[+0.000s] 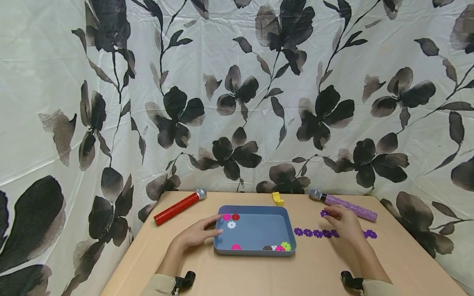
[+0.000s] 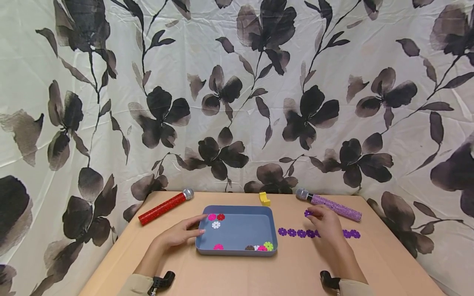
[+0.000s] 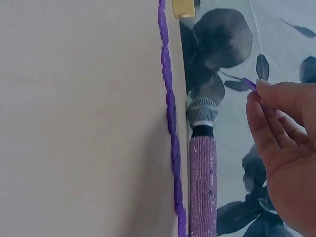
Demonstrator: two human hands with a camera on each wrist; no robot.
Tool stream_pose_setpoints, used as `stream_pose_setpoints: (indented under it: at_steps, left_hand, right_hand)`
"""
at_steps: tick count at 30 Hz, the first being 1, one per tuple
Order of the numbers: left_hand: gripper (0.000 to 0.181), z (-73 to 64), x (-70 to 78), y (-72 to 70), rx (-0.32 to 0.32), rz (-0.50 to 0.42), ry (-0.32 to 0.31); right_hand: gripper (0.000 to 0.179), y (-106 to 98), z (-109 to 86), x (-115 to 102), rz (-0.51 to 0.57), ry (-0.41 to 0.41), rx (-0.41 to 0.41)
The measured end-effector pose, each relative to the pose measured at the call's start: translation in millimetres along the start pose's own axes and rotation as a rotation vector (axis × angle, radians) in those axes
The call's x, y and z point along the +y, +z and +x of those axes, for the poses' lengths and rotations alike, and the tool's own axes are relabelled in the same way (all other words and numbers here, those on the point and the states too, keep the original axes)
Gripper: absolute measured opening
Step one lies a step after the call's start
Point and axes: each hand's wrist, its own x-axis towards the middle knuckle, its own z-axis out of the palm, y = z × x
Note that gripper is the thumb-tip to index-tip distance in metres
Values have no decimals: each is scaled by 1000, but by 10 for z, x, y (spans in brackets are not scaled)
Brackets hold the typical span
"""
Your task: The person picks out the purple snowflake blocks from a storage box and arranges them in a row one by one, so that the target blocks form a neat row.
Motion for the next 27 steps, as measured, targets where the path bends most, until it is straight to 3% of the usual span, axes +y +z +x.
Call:
stream_pose_setpoints:
  at_steps: [15,27]
  left_hand:
    - [73,-5,7,3,5,8,-1]
    - [72,-12,0,-3,9,-7,-5]
  right_hand:
    - [31,-330,-124,269,-29,105,1]
    - [35,-518,-235,527,-21,318,75]
